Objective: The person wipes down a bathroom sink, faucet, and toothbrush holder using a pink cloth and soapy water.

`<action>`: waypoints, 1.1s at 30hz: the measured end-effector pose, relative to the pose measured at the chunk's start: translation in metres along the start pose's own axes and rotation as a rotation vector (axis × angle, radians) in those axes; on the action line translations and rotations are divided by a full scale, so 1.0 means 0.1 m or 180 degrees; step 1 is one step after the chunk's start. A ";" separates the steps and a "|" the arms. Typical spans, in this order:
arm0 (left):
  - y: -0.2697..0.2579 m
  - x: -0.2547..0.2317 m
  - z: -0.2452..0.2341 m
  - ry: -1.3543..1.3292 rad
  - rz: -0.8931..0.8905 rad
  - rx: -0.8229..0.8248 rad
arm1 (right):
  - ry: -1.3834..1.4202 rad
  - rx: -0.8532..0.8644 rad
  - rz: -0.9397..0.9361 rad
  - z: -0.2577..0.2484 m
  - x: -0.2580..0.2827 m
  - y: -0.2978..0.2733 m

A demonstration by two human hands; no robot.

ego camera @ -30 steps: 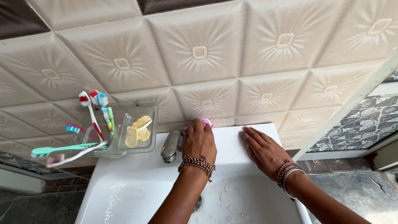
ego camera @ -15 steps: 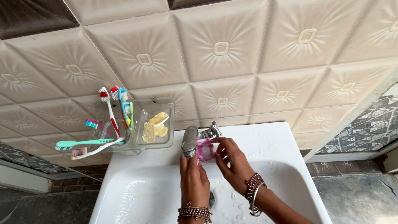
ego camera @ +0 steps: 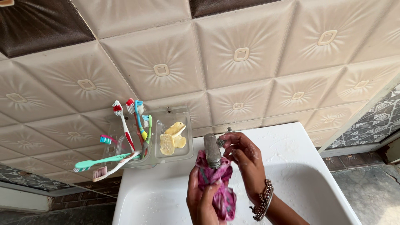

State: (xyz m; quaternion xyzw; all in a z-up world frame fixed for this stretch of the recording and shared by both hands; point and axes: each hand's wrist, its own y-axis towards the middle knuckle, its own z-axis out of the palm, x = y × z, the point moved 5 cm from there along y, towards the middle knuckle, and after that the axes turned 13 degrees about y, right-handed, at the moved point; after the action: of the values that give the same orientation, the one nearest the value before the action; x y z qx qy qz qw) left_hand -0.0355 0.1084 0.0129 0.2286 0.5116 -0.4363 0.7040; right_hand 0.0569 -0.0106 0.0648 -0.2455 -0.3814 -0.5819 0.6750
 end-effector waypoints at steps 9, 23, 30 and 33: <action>-0.25 -1.14 0.73 0.4688 0.1854 -0.0016 | -0.0379 0.0335 0.0935 0.24 0.38 0.07; 0.58 -1.47 1.18 0.1963 -0.0494 0.1685 | -0.0438 0.0228 0.0450 0.20 0.42 0.10; 0.45 -1.65 0.73 0.4348 0.2019 0.0861 | -0.2678 0.1398 -0.0614 0.26 0.44 0.45; 0.51 -1.58 0.63 0.4437 0.2160 0.0775 | -0.3668 0.1865 -0.0084 0.35 0.28 0.65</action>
State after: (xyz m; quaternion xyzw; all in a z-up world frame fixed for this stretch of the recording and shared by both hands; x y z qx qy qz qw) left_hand 0.0253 0.1459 0.1755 0.6691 0.6862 -0.0063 0.2854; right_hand 0.1134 0.0125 0.1152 -0.3194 -0.8287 -0.2369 0.3939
